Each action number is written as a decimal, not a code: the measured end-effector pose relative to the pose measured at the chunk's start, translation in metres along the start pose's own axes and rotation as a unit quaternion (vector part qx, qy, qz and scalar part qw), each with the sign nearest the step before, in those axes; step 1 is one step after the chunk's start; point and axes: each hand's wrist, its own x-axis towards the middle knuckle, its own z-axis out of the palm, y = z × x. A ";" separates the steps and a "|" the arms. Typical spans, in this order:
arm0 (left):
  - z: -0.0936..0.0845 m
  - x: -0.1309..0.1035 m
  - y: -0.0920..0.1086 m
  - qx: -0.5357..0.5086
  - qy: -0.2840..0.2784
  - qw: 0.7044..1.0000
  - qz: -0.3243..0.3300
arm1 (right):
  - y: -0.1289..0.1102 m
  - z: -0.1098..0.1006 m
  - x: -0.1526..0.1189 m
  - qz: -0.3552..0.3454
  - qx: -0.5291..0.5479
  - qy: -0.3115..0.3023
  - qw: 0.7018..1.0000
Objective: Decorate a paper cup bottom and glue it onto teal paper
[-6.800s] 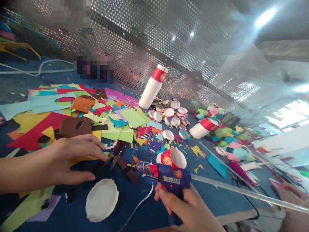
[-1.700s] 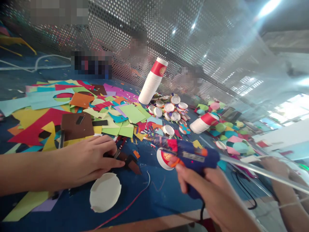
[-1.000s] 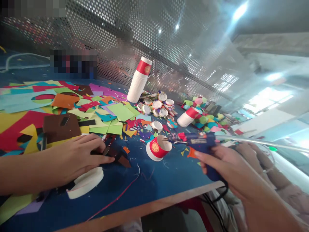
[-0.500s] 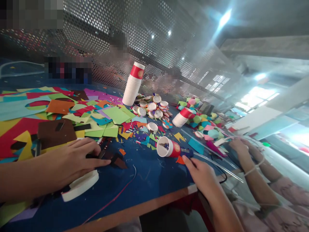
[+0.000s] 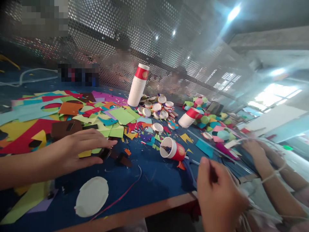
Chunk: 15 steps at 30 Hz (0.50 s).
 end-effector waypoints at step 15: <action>0.018 0.032 0.008 0.016 -0.052 0.994 -0.095 | -0.083 0.029 -0.036 -0.441 0.256 -0.240 0.826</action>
